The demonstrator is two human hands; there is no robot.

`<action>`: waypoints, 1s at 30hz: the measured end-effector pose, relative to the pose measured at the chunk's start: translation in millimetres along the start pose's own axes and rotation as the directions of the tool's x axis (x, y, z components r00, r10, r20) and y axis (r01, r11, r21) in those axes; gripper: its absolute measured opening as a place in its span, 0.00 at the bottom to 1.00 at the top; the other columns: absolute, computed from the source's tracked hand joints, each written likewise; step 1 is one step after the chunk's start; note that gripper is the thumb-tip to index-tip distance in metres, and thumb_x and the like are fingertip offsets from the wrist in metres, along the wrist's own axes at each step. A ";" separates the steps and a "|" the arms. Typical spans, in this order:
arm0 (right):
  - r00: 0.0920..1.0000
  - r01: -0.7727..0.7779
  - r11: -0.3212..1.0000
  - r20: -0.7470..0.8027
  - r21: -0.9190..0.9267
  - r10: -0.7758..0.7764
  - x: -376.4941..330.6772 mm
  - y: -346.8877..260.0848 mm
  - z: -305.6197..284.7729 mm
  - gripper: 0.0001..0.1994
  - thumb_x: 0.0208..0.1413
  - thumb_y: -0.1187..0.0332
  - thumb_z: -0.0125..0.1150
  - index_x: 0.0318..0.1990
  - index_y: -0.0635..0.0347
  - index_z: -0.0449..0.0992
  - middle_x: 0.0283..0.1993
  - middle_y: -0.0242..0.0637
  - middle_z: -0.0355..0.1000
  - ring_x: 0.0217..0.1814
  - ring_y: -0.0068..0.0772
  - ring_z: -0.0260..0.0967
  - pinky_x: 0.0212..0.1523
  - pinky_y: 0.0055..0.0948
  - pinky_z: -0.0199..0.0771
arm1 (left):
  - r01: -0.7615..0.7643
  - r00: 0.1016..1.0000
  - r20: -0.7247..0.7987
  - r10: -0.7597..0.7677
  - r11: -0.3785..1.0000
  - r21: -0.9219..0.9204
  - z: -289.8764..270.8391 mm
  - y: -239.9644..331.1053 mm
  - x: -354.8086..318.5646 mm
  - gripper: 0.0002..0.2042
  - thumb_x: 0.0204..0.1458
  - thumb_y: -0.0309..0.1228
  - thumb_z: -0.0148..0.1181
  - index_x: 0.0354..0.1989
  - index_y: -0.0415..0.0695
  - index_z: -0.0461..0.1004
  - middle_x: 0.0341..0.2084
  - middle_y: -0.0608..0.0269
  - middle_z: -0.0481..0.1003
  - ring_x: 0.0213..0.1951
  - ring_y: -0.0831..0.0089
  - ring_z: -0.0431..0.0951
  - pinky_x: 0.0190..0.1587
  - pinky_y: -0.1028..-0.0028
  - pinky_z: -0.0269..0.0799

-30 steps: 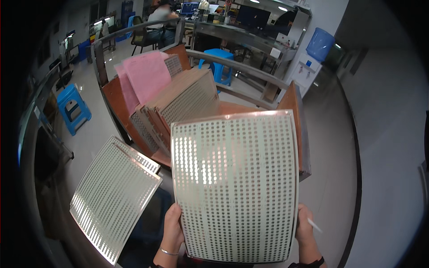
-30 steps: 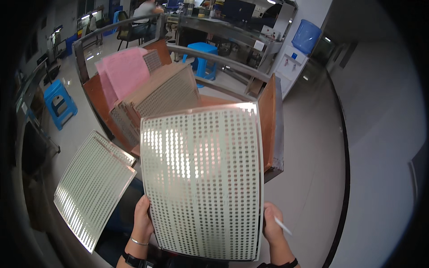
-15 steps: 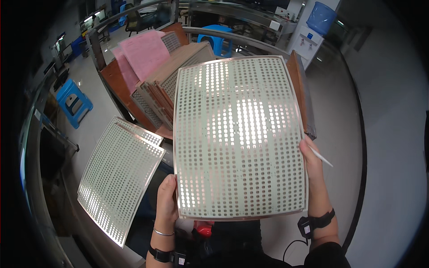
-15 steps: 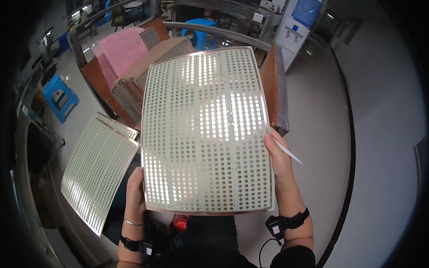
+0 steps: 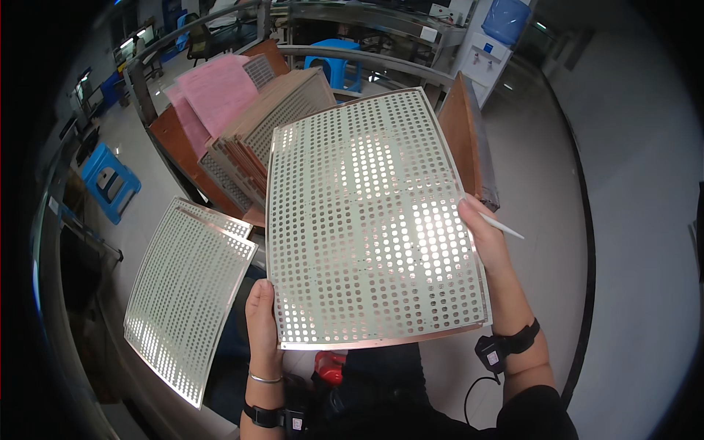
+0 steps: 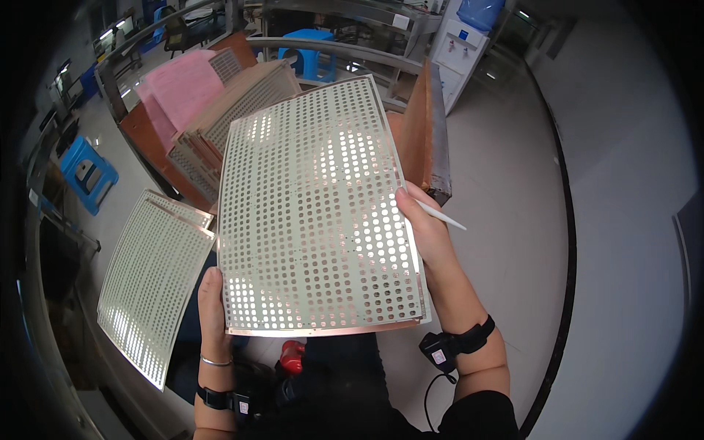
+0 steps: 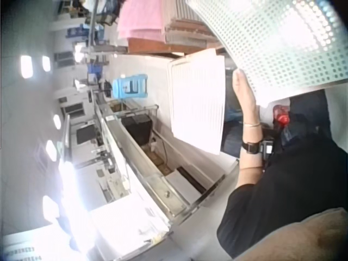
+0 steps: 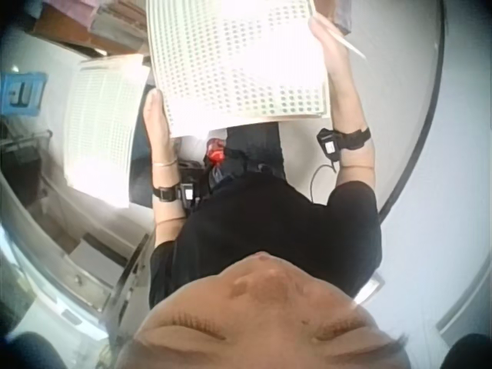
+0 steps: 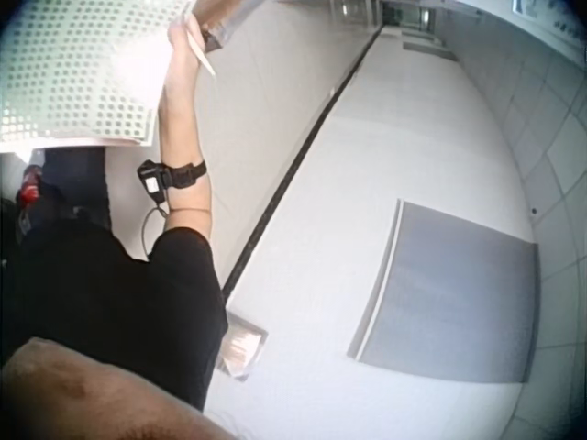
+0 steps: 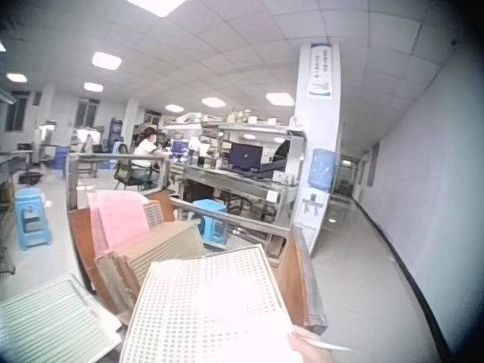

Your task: Inspecting and marking perforated metal sheets with a pen in a factory setting.

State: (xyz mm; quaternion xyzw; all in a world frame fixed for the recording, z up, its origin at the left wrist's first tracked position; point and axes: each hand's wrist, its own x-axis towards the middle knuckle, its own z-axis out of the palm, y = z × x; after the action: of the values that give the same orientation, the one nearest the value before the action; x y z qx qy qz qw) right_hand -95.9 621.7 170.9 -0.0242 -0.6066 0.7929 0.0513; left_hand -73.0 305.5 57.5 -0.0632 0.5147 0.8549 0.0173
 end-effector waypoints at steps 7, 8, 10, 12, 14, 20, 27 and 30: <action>0.997 -0.005 1.000 0.073 0.007 0.004 6.1 3.1 -10.0 0.17 0.64 0.66 0.42 0.53 0.69 0.66 0.47 0.40 0.72 0.46 0.23 0.71 0.46 0.21 0.70 | 0.002 1.000 0.010 -0.002 1.000 0.006 -1.9 -4.6 5.9 0.14 0.63 0.38 0.44 0.31 0.42 0.68 0.26 0.69 0.73 0.26 0.87 0.70 0.30 0.85 0.67; 0.997 -0.006 1.000 0.075 0.008 0.005 5.7 2.7 -8.5 0.17 0.64 0.66 0.42 0.53 0.69 0.66 0.47 0.40 0.72 0.46 0.23 0.71 0.46 0.21 0.70 | 0.000 1.000 0.026 0.000 1.000 -0.007 -4.1 -4.8 6.9 0.14 0.63 0.38 0.44 0.31 0.42 0.69 0.27 0.67 0.74 0.27 0.86 0.72 0.31 0.83 0.69; 0.999 0.031 0.999 -0.014 -0.023 -0.031 6.3 0.9 -1.0 0.15 0.63 0.66 0.45 0.50 0.69 0.69 0.42 0.37 0.73 0.40 0.20 0.71 0.41 0.19 0.71 | 0.045 0.998 0.037 -0.042 0.996 -0.075 -2.3 2.5 6.0 0.14 0.63 0.39 0.44 0.33 0.41 0.69 0.29 0.64 0.74 0.29 0.82 0.74 0.34 0.81 0.71; 0.997 0.074 0.997 0.032 -0.011 -0.074 4.1 3.1 -7.0 0.16 0.63 0.66 0.45 0.51 0.69 0.69 0.43 0.38 0.73 0.42 0.21 0.70 0.43 0.19 0.70 | 0.151 0.987 0.090 -0.135 0.965 -0.214 -7.8 13.5 9.7 0.16 0.62 0.40 0.43 0.36 0.38 0.70 0.34 0.58 0.75 0.34 0.75 0.77 0.38 0.75 0.75; 0.988 0.122 0.992 0.094 -0.006 -0.121 1.4 5.2 -7.7 0.16 0.63 0.67 0.44 0.51 0.70 0.68 0.44 0.38 0.72 0.45 0.22 0.69 0.46 0.20 0.68 | 0.188 0.978 0.150 -0.145 0.927 -0.326 -24.4 23.3 18.0 0.19 0.63 0.42 0.41 0.40 0.36 0.69 0.37 0.52 0.75 0.39 0.67 0.77 0.43 0.70 0.76; 0.942 0.309 0.940 0.185 -0.146 -0.281 -10.6 0.7 8.5 0.19 0.64 0.64 0.43 0.53 0.71 0.65 0.46 0.39 0.71 0.46 0.23 0.68 0.48 0.21 0.67 | -0.121 0.978 0.131 0.161 0.955 -0.271 -6.3 78.3 40.1 0.09 0.60 0.32 0.50 0.41 0.37 0.68 0.37 0.57 0.75 0.36 0.74 0.77 0.42 0.75 0.76; 0.921 0.371 0.914 0.194 -0.166 -0.339 -0.8 -12.0 9.8 0.09 0.63 0.64 0.48 0.41 0.61 0.68 0.43 0.34 0.71 0.43 0.18 0.67 0.44 0.20 0.67 | -0.366 0.927 0.041 0.373 0.923 -0.116 4.1 93.5 5.0 0.06 0.58 0.29 0.53 0.39 0.40 0.69 0.34 0.65 0.75 0.40 0.79 0.73 0.47 0.76 0.69; 0.891 0.442 0.834 0.049 -0.330 -0.452 7.0 -6.1 15.4 0.09 0.63 0.65 0.48 0.43 0.61 0.68 0.46 0.38 0.70 0.50 0.21 0.66 0.52 0.24 0.67 | -0.401 0.915 0.025 0.402 0.915 -0.033 7.9 82.9 0.1 0.07 0.57 0.29 0.54 0.41 0.41 0.71 0.41 0.65 0.73 0.47 0.78 0.70 0.53 0.75 0.63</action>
State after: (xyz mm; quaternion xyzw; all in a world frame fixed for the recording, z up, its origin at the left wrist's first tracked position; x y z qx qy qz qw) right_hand -104.1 609.3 181.0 0.0974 -0.7196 0.6445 0.2394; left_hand -81.6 273.5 133.9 0.0568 0.5048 0.8480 -0.1513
